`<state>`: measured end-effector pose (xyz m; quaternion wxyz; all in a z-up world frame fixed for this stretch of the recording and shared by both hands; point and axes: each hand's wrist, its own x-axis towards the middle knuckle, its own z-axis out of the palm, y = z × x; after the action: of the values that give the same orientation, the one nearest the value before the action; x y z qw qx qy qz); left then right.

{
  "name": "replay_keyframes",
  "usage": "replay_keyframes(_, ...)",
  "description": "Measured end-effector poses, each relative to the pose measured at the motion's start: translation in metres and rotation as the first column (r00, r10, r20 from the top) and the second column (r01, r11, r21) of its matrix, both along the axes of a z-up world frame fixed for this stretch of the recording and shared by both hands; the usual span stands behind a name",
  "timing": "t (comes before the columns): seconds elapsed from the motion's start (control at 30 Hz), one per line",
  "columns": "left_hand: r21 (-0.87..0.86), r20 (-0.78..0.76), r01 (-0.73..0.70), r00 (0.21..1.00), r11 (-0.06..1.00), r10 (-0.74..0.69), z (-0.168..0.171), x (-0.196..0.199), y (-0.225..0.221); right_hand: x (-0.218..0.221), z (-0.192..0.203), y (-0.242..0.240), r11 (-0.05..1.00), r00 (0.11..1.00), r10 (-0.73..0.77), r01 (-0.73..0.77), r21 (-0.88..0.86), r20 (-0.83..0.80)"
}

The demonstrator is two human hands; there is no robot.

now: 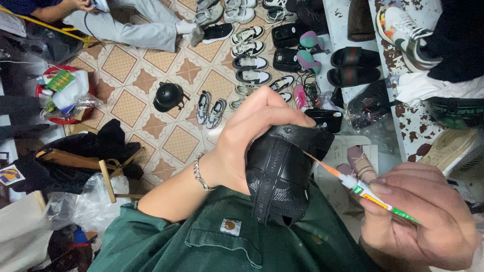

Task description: Repairing a shoe by applying glue to the sole and upper, then wiping away excess glue with a swab.

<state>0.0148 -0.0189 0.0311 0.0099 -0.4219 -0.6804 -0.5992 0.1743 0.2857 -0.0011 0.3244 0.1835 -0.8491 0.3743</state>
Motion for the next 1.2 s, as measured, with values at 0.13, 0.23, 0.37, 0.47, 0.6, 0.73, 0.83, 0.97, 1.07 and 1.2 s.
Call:
replay_keyframes(0.13, 0.013, -0.013, -0.031, 0.999, 0.999, 0.032, 0.001, 0.001, 0.002, 0.007, -0.004, -0.001, 0.999, 0.999, -0.043, 0.043, -0.012, 0.023)
replay_keyframes(0.23, 0.024, -0.034, -0.035, 0.999, 0.999, 0.036, 0.002, 0.0, 0.003, 0.009, -0.007, -0.002, 0.999, 0.998, -0.034, 0.034, -0.005, 0.052)
replay_keyframes(0.37, 0.03, -0.02, -0.036, 0.999, 0.999, 0.036, 0.004, 0.001, 0.004, 0.01, -0.013, -0.009, 0.992, 0.995, -0.095, 0.097, -0.084, 0.024)
replay_keyframes(0.47, 0.029, -0.022, -0.042, 0.999, 0.999, 0.043, 0.003, 0.0, 0.005, 0.012, -0.011, -0.021, 0.981, 0.989, -0.142, 0.147, -0.13, 0.048)
replay_keyframes(0.6, 0.032, -0.034, -0.04, 0.999, 0.999, 0.041, 0.002, -0.001, 0.004, 0.004, -0.009, -0.033, 0.952, 0.981, -0.194, 0.195, -0.236, 0.028)
replay_keyframes(0.73, 0.045, -0.036, -0.028, 0.999, 0.999, 0.03, -0.004, -0.003, 0.004, 0.005, -0.046, -0.011, 0.922, 0.988, -0.151, 0.131, -0.365, -0.027)
replay_keyframes(0.83, 0.026, -0.021, -0.019, 1.0, 0.999, 0.019, -0.008, -0.004, 0.003, 0.006, -0.068, -0.007, 0.717, 0.938, -0.316, 0.334, -0.612, 0.142)
replay_keyframes(0.97, 0.014, -0.038, -0.049, 0.998, 0.999, 0.049, -0.012, -0.007, 0.002, 0.006, -0.095, 0.023, 0.35, 0.968, -0.1, 0.251, -0.902, 0.23)
replay_keyframes(1.07, 0.021, -0.042, -0.047, 0.998, 0.999, 0.048, -0.014, -0.007, 0.003, 0.003, -0.105, 0.036, 0.212, 0.98, -0.006, 0.196, -0.957, 0.2)
replay_keyframes(1.2, -0.001, -0.029, -0.051, 0.998, 0.999, 0.051, -0.014, -0.008, 0.002, 0.003, -0.131, 0.059, 0.091, 0.979, -0.002, 0.203, -0.975, 0.204)
